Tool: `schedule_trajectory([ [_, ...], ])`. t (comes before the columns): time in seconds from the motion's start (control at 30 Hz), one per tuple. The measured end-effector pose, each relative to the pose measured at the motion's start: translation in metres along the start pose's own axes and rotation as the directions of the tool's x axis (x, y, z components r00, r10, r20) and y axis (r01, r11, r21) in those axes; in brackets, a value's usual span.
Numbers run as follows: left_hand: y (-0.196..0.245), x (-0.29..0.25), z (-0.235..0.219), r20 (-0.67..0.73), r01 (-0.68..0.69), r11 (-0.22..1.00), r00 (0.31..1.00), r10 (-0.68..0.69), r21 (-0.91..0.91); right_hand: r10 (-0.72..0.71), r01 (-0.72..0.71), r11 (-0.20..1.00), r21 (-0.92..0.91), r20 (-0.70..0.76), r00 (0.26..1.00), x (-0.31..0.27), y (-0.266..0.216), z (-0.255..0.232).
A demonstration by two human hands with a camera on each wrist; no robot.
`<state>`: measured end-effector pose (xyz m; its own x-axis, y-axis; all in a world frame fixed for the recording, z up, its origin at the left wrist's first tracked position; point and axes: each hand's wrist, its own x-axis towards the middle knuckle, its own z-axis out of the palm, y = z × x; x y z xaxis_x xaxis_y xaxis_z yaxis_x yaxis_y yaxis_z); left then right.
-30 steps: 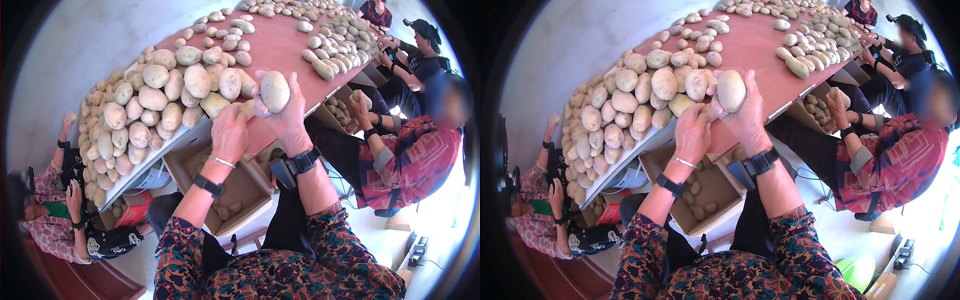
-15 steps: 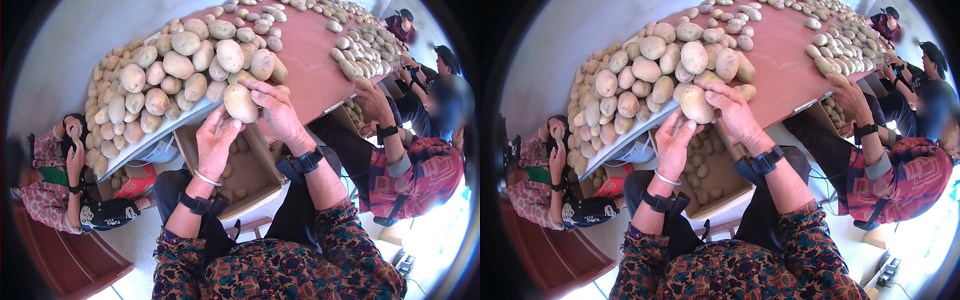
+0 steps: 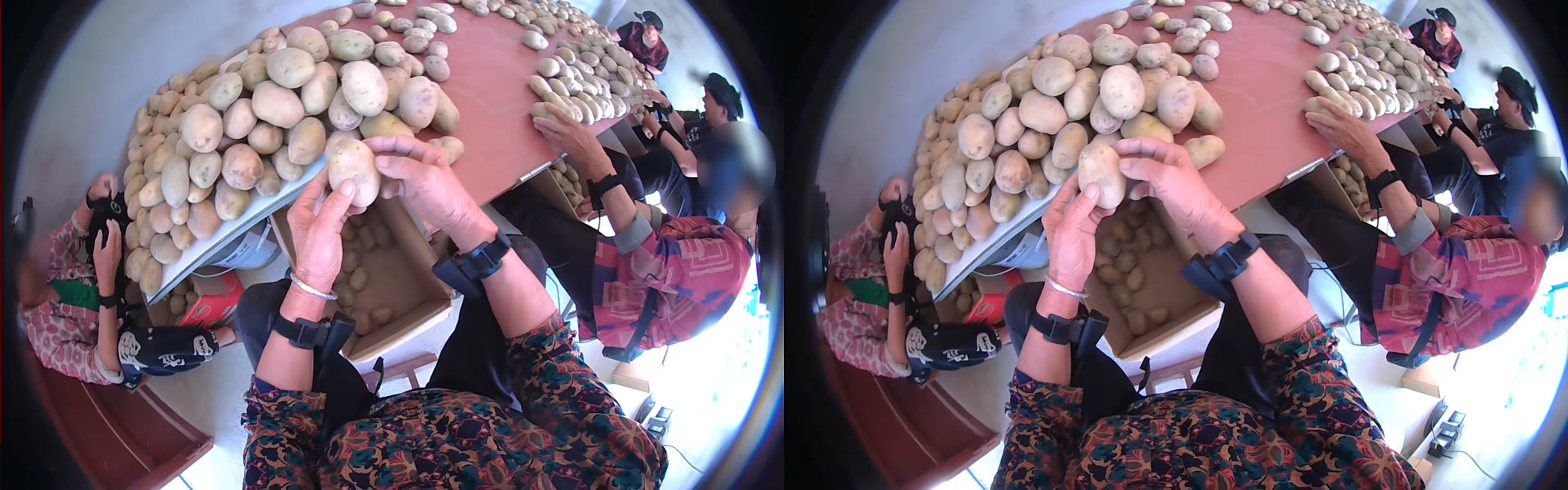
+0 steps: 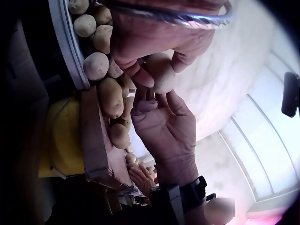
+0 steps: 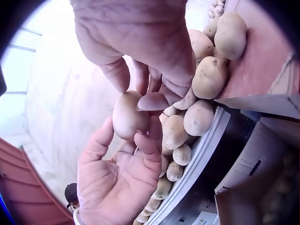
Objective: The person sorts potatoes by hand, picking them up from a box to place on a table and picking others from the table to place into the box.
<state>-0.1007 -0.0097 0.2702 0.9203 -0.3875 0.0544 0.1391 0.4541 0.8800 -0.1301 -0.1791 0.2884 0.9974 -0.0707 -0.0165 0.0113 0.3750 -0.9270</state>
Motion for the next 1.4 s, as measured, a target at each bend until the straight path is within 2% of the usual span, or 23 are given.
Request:
schedule_trajectory([
  [0.27, 0.008, 0.001, -0.004, 0.040, -0.018, 0.997, 0.999, 0.021, -0.070, -0.035, 0.035, 0.999, -0.029, -0.003, 0.999, 0.002, 0.000, -0.001],
  [0.33, 0.011, 0.001, -0.004, 0.027, -0.063, 0.998, 0.998, 0.063, 0.016, -0.036, 0.037, 0.999, -0.033, 0.011, 0.999, 0.002, 0.000, 0.000],
  [0.37, 0.011, 0.001, -0.005, 0.025, -0.067, 0.998, 0.997, 0.067, 0.018, -0.033, 0.035, 0.994, -0.100, 0.020, 0.999, 0.001, -0.002, 0.001],
  [0.43, 0.009, 0.000, -0.009, 0.050, -0.186, 0.959, 0.982, 0.180, 0.212, -0.028, 0.034, 0.986, -0.164, 0.035, 0.999, -0.001, -0.003, 0.006],
  [0.5, 0.009, -0.001, -0.012, 0.039, -0.173, 0.958, 0.985, 0.169, 0.227, -0.074, 0.081, 0.960, -0.270, 0.034, 0.997, -0.001, -0.006, 0.012],
  [0.57, 0.010, -0.003, -0.012, 0.037, -0.160, 0.959, 0.987, 0.155, 0.234, -0.069, 0.080, 0.956, -0.282, 0.050, 0.996, -0.002, -0.006, 0.013],
  [0.63, 0.016, -0.002, -0.012, -0.028, -0.084, 0.968, 0.995, 0.093, 0.235, -0.076, 0.093, 0.951, -0.295, 0.068, 0.995, -0.001, -0.008, 0.012],
  [0.7, 0.013, 0.000, -0.018, -0.028, -0.079, 0.960, 0.996, 0.089, 0.268, 0.039, -0.004, 0.937, -0.349, 0.095, 0.995, -0.002, -0.008, 0.009],
  [0.77, 0.015, 0.000, -0.024, -0.057, 0.097, 0.944, 0.995, -0.083, 0.315, 0.042, -0.005, 0.922, -0.388, 0.088, 0.995, -0.002, -0.008, 0.009],
  [0.83, 0.013, -0.001, -0.027, -0.059, 0.084, 0.943, 0.996, -0.068, 0.321, 0.130, -0.081, 0.888, -0.452, 0.077, 0.988, -0.003, -0.006, 0.007],
  [0.93, 0.021, -0.004, -0.026, 0.036, 0.077, 0.908, 0.994, -0.101, 0.411, 0.143, -0.083, 0.891, -0.446, 0.102, 0.985, -0.006, -0.007, 0.010],
  [1.07, 0.013, -0.004, -0.025, 0.102, 0.003, 0.925, 0.994, -0.045, 0.379, 0.150, -0.085, 0.881, -0.465, 0.104, 0.983, -0.006, -0.006, 0.010],
  [1.13, 0.012, -0.004, -0.026, 0.110, 0.107, 0.934, 0.982, -0.153, 0.342, 0.143, -0.085, 0.882, -0.463, 0.091, 0.986, -0.006, -0.004, 0.007],
  [1.17, 0.012, -0.003, -0.028, 0.115, 0.111, 0.934, 0.981, -0.159, 0.339, 0.153, -0.077, 0.873, -0.482, 0.121, 0.981, -0.004, -0.001, 0.006],
  [1.23, 0.012, -0.003, -0.032, 0.168, 0.153, 0.892, 0.955, -0.244, 0.425, 0.171, -0.079, 0.863, -0.499, 0.141, 0.975, -0.005, 0.004, 0.006],
  [1.3, 0.017, -0.004, -0.034, 0.144, 0.193, 0.867, 0.947, -0.287, 0.460, 0.286, -0.130, 0.788, -0.602, 0.171, 0.943, -0.005, 0.006, 0.005],
  [1.37, 0.018, -0.003, -0.038, 0.075, 0.287, 0.727, 0.904, -0.421, 0.624, 0.317, -0.155, 0.761, -0.630, 0.152, 0.936, -0.008, 0.004, 0.008],
  [1.4, 0.020, -0.004, -0.037, 0.073, 0.280, 0.706, 0.902, -0.425, 0.651, 0.340, -0.170, 0.713, -0.680, 0.123, 0.932, -0.008, 0.002, 0.011],
])
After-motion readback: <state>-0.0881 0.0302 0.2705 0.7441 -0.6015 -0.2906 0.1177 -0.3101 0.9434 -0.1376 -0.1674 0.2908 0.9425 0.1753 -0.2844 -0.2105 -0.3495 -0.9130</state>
